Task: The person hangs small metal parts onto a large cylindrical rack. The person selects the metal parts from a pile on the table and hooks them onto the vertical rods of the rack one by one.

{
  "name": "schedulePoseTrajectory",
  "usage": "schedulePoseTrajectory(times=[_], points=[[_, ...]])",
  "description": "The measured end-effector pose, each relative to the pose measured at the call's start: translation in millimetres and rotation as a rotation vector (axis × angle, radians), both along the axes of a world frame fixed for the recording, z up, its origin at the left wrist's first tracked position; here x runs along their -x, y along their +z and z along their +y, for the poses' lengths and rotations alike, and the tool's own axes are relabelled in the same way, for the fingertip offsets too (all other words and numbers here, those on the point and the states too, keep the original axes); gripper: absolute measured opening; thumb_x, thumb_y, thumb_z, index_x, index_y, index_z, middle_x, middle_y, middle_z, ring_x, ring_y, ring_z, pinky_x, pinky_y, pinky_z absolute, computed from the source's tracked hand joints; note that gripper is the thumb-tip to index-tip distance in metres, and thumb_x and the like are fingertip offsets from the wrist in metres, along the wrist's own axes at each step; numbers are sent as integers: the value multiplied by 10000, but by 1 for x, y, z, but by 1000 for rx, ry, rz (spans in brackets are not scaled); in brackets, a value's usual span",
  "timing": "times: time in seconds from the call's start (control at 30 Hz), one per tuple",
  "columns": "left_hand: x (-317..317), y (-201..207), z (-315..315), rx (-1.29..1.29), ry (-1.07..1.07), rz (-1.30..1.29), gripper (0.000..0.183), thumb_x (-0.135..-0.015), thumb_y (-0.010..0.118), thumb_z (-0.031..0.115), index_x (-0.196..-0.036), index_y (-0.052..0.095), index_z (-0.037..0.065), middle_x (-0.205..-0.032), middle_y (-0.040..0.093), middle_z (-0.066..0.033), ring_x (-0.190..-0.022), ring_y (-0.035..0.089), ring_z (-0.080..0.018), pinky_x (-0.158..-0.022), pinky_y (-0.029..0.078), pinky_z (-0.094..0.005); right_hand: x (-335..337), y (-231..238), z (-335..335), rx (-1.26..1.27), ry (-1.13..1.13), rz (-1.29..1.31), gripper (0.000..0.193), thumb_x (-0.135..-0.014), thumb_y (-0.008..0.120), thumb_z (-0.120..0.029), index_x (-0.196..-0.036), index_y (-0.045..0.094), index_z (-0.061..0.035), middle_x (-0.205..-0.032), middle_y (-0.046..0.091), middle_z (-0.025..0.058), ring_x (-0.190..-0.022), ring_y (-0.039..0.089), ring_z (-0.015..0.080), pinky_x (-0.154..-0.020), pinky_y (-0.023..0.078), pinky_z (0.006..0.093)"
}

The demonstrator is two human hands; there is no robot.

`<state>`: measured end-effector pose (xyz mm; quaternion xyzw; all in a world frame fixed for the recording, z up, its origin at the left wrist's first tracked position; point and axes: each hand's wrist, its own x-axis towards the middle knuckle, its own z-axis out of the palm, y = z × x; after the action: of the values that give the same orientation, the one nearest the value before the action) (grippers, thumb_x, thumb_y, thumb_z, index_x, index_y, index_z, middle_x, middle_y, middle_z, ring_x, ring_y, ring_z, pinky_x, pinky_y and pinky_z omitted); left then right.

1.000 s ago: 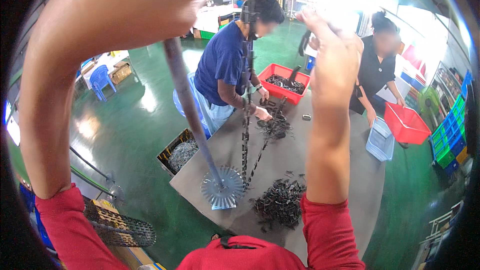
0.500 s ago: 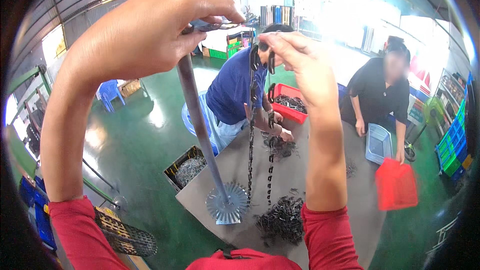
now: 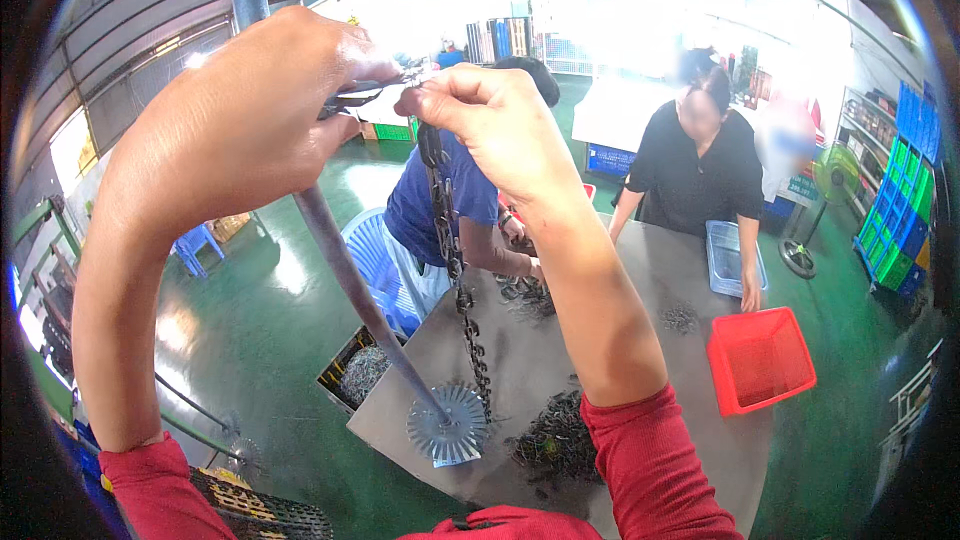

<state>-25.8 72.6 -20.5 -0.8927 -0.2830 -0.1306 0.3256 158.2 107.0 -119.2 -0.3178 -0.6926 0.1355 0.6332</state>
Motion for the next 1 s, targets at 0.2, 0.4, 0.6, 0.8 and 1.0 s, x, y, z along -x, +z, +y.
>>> schedulePoseTrajectory(times=[0.2, 0.4, 0.6, 0.8, 1.0], points=[[-4, -1, -6, 57, -60, -78, 387, -696, 589, -58, -1075, 645, 3, -1086, 640, -188, -1031, 579, -371, -931, 441, -417, -2, 7, -9, 46, -23, 42, 186, -857, 644, -151, -920, 705, 13, -858, 682, 46, -863, 598, 107, -821, 451, 266], [-11, 5, -3, 42, 71, -3, 374, -707, 582, -60, -1072, 641, -8, -1071, 640, -192, -1027, 576, -375, -930, 442, -414, -4, -1, -6, -200, -468, -3, 191, -836, 674, -192, -862, 700, -4, -767, 652, 58, -740, 587, 111, -711, 464, 278], [10, -4, 12, -124, -233, -71, 317, -644, 532, -64, -942, 638, -62, -789, 610, -256, -775, 606, -410, -723, 498, -430, -57, -20, -39, -105, -427, 167, 209, -800, 710, -198, -802, 700, 10, -700, 604, 11, -658, 529, 99, -621, 420, 260], [34, -7, 22, 45, -316, -200, 340, -730, 580, -60, -1063, 632, -18, -1032, 654, -194, -962, 638, -330, -838, 507, -367, -123, -39, -69, 317, -436, -20, 203, -853, 653, -198, -849, 697, 0, -766, 615, 6, -644, 500, 62, -537, 393, 219], [40, -4, 26, 171, -396, -202, 380, -748, 585, -29, -1128, 577, -22, -1031, 651, -199, -977, 649, -320, -808, 526, -408, -142, -104, -81, 739, -414, -431, 245, -703, 670, -46, -939, 696, 16, -696, 656, 93, -644, 648, 170, -608, 521, 310]])
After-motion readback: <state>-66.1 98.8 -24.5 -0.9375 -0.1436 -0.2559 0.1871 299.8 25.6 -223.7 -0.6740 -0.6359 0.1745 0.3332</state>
